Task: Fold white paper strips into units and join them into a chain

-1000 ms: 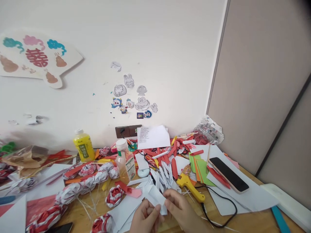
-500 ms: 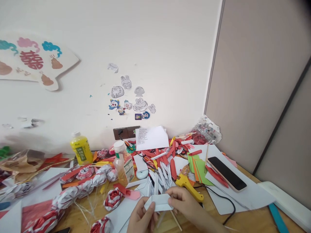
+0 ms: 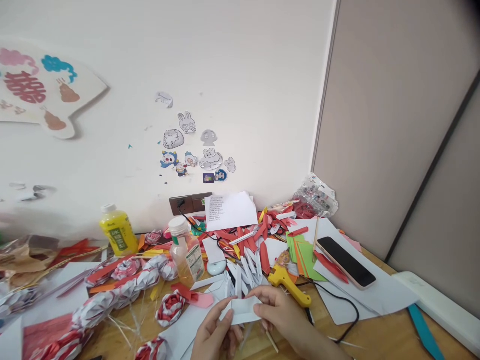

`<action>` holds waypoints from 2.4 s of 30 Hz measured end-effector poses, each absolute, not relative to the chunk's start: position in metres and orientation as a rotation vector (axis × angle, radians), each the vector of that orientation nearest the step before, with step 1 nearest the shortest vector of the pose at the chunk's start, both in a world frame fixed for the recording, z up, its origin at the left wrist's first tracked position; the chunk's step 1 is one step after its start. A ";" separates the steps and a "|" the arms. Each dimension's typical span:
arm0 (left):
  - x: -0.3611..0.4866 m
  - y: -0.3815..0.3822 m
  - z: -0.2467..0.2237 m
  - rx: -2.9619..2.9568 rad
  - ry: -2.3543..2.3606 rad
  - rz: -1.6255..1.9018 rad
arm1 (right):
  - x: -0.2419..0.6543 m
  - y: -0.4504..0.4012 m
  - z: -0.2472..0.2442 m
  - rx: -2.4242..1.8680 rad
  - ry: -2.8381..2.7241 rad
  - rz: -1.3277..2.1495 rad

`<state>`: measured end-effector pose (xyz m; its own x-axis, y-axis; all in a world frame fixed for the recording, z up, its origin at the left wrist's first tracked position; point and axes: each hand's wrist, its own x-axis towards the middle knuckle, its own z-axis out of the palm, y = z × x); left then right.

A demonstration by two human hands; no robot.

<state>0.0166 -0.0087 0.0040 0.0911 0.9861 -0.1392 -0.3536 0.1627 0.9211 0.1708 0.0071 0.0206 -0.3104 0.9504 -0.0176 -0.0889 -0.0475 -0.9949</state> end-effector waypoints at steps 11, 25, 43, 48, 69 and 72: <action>0.015 -0.008 0.008 0.813 0.994 1.256 | 0.167 0.006 0.023 -0.944 -1.251 1.497; 0.020 -0.010 0.011 1.041 1.100 1.065 | 0.178 0.012 0.025 -1.045 -1.282 1.454; 0.018 -0.013 0.022 0.712 1.001 1.239 | 0.174 0.011 0.017 -0.889 -1.211 1.458; 0.019 -0.015 0.023 0.777 0.960 1.176 | 0.176 0.009 0.018 -0.886 -1.232 1.443; 0.017 -0.012 0.018 0.806 0.935 1.131 | 0.181 0.011 0.017 -0.968 -1.391 1.332; 0.019 -0.014 0.018 0.892 0.961 1.132 | 0.179 0.009 0.020 -0.941 -1.387 1.340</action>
